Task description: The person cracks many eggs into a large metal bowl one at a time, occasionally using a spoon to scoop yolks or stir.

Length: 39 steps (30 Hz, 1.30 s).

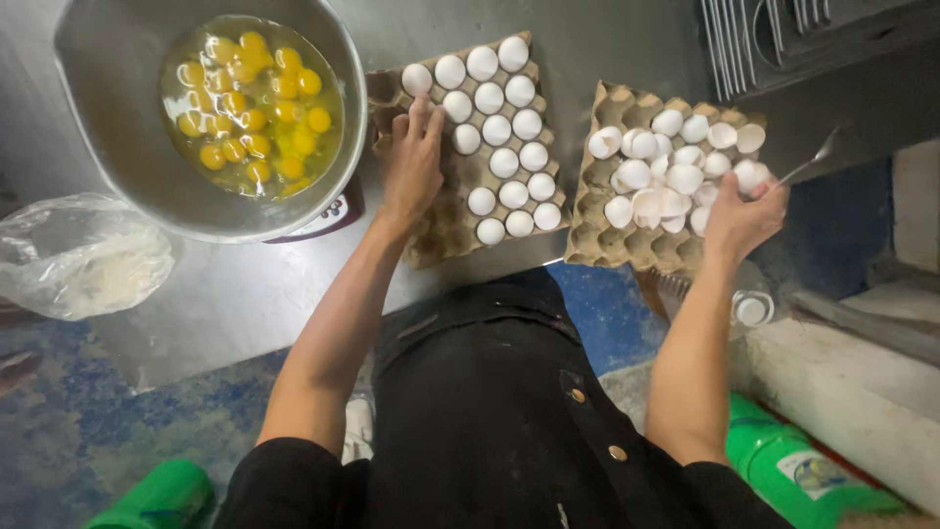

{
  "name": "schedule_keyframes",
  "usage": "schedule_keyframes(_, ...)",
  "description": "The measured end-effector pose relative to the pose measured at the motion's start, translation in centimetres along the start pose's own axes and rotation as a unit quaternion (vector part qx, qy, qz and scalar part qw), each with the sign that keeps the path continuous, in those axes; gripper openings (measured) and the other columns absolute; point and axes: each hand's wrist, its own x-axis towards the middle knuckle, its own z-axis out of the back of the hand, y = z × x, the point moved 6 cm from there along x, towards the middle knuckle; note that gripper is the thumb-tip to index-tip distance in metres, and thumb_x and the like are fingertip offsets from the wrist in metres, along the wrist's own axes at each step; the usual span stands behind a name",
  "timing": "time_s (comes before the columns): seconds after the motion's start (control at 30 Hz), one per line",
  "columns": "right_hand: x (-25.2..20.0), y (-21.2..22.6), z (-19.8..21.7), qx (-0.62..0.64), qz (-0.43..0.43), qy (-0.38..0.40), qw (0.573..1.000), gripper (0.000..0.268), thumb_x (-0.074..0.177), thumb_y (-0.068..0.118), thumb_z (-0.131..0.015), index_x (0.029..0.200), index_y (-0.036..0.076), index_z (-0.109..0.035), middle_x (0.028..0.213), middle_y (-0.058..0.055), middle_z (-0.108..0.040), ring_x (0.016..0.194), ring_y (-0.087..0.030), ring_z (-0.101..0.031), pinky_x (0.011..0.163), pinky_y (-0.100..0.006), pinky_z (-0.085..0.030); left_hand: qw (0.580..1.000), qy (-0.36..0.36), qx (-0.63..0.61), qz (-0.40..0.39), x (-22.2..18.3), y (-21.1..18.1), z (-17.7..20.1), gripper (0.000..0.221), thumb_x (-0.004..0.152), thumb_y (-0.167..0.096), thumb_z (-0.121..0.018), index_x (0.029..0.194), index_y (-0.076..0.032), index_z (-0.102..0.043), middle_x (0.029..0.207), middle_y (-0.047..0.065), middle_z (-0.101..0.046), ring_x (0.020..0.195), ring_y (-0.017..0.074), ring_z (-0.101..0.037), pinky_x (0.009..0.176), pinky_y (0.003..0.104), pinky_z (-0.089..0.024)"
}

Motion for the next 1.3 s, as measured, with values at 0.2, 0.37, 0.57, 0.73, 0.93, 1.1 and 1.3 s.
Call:
schedule_keyframes(0.2,2.8,-4.1,-2.0,-0.082,-0.044,0.075,0.993,0.055,0.106,0.048,-0.072,0.1,-0.007,-0.073,0.1,-0.031,-0.071,0.095,-0.047,-0.068,0.084,-0.053,-0.051,0.992,-0.021,-0.004,0.121,2.1,0.7,1.4,0.063,0.067,0.007,-0.068,0.127,-0.006,-0.056,0.134,0.014,-0.05,0.122,0.039,-0.051,0.091,0.054,-0.05)
schedule_keyframes(0.37,3.5,-2.9,-0.2,-0.112,-0.128,-0.01,0.985,0.056,0.109,0.046,-0.061,0.098,-0.008,-0.07,0.093,-0.028,-0.071,0.088,-0.048,-0.067,0.076,-0.054,-0.05,0.989,-0.086,-0.025,0.115,1.8,1.3,-0.6,0.043,0.084,0.01,-0.062,0.122,-0.006,-0.056,0.131,0.018,-0.053,0.12,0.0374,-0.058,0.095,0.048,-0.053)
schedule_keyframes(0.57,2.0,5.1,-3.7,0.188,-0.143,0.112,0.965,0.031,0.107,0.026,-0.045,0.107,-0.003,-0.058,0.091,-0.017,-0.065,0.08,-0.036,-0.061,0.07,-0.048,-0.047,0.903,-0.169,-0.375,0.128,-1.4,-3.5,5.2,0.041,0.094,-0.012,-0.071,0.129,0.0,-0.053,0.121,0.022,-0.054,0.098,0.0282,-0.063,0.087,0.037,-0.057)
schedule_keyframes(0.73,-4.3,23.0,-9.5,0.29,0.074,0.353,0.887,0.021,0.101,0.014,-0.05,0.113,0.0,-0.061,0.093,-0.01,-0.066,0.08,-0.024,-0.061,0.07,-0.039,-0.048,0.798,-0.206,-0.531,0.199,-4.0,1.8,10.2,0.045,0.093,-0.013,-0.073,0.132,-0.003,-0.054,0.121,0.017,-0.066,0.106,0.0219,-0.068,0.09,0.034,-0.06)
schedule_keyframes(0.93,-12.3,43.4,-6.6,0.303,0.2,0.468,0.806,0.017,0.112,0.017,-0.054,0.107,0.004,-0.063,0.075,-0.007,-0.062,0.065,-0.019,-0.059,0.059,-0.035,-0.046,0.636,-0.224,-0.707,0.211,-8.7,9.8,12.0,0.04,0.104,-0.016,-0.061,0.139,0.002,-0.052,0.123,0.016,-0.068,0.111,0.0215,-0.069,0.099,0.034,-0.059)
schedule_keyframes(1.1,-15.5,52.6,-4.8,0.262,0.384,0.36,0.809,0.016,0.111,0.018,-0.056,0.116,0.003,-0.06,0.077,-0.013,-0.069,0.066,-0.03,-0.07,0.057,-0.041,-0.051,0.677,-0.252,-0.656,0.217,-11.0,12.6,14.1,0.043,0.105,-0.014,-0.06,0.142,0.005,-0.051,0.127,0.015,-0.068,0.114,0.0196,-0.069,0.098,0.033,-0.06)
schedule_keyframes(1.3,-17.8,55.7,-3.6,0.314,0.402,0.285,0.812,0.015,0.11,0.01,-0.055,0.122,0.001,-0.059,0.092,-0.02,-0.072,0.076,-0.032,-0.074,0.064,-0.041,-0.057,0.702,-0.259,-0.629,0.212,-12.0,15.6,15.2,0.038,0.104,-0.013,-0.061,0.136,0.008,-0.06,0.119,0.014,-0.072,0.106,0.0178,-0.07,0.093,0.032,-0.061)
